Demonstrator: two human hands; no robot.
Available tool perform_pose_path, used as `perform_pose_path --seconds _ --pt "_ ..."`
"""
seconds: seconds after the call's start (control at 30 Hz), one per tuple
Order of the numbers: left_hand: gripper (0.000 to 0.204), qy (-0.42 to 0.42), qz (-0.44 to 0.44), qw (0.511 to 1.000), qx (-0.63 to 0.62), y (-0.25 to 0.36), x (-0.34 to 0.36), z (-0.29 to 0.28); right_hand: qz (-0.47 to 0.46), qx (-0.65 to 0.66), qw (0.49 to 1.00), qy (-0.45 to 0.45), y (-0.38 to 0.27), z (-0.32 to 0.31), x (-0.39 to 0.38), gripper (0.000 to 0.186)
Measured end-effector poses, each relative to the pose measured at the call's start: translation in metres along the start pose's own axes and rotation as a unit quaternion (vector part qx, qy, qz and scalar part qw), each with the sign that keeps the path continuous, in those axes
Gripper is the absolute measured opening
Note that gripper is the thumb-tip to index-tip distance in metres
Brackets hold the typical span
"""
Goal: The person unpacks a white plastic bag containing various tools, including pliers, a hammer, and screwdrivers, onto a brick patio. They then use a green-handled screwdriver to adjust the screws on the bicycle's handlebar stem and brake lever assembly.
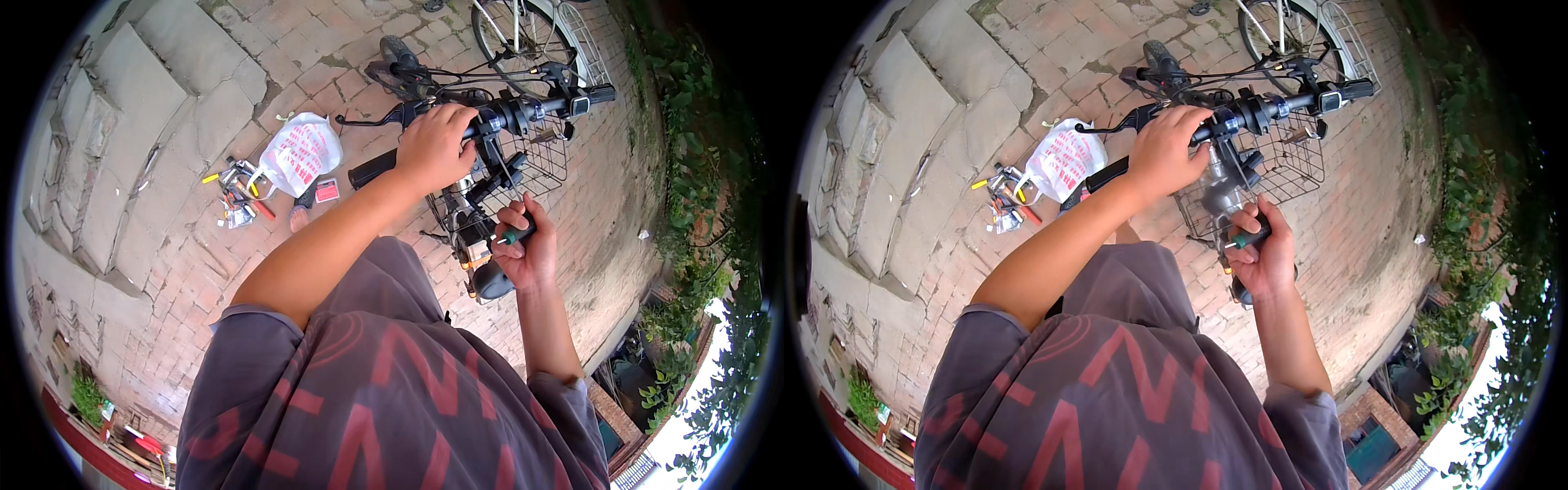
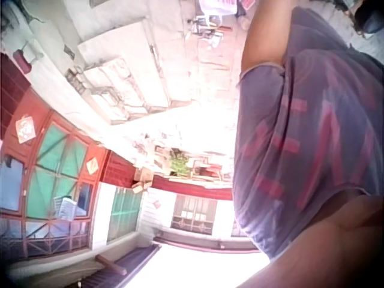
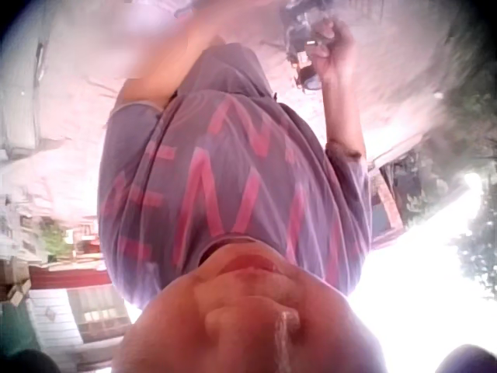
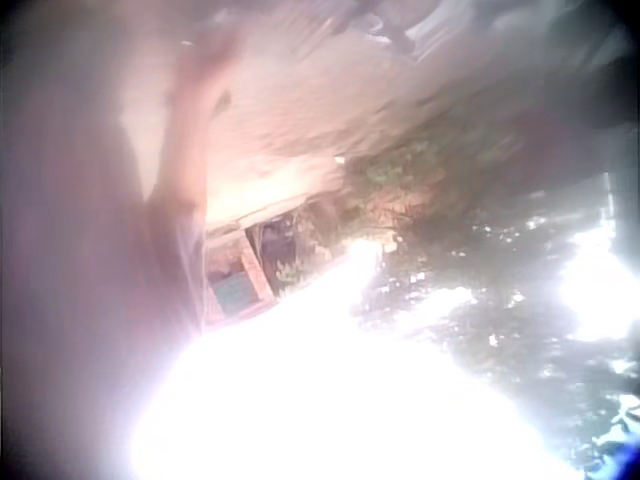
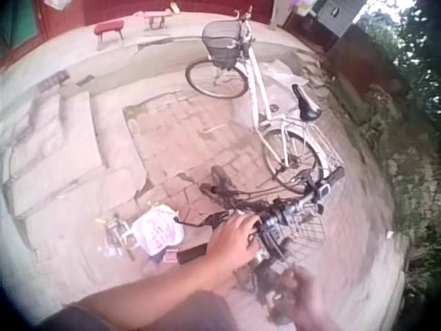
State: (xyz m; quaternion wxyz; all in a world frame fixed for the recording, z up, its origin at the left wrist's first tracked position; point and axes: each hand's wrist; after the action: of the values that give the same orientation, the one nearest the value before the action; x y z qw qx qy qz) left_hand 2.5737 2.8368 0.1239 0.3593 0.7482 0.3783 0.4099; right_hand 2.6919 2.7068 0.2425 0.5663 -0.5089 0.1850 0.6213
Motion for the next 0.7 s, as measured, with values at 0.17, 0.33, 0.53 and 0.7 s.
perform_pose_path --seconds 0.17,0.33,0.53,0.7 --pt "0.046 -0.021 0.022 0.999 0.021 -0.002 -0.001 0.004 -0.117 -0.152 0.979 0.063 0.010 0.002 -0.012 0.024" --pt "0.046 -0.032 0.029 0.999 0.029 -0.003 0.000 0.003 -0.339 -0.129 0.928 0.079 0.038 -0.026 -0.037 0.031" --pt "0.050 -0.052 0.040 0.997 0.033 -0.002 0.001 0.004 -0.308 0.000 0.948 0.083 0.050 -0.081 0.022 0.022" --pt "0.052 -0.043 0.099 0.993 0.039 0.003 0.002 0.005 -0.293 0.069 0.951 -0.064 0.038 -0.057 0.076 0.017"
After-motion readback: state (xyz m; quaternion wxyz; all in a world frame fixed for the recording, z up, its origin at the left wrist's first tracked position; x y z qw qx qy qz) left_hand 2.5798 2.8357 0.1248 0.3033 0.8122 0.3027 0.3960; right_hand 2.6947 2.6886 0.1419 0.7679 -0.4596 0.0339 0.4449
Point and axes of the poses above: each hand's wrist, its own x-axis towards the middle knuckle, its own z-axis out of the palm, y = z × x, and after that the axes turned 5 degrees about y, right-handed
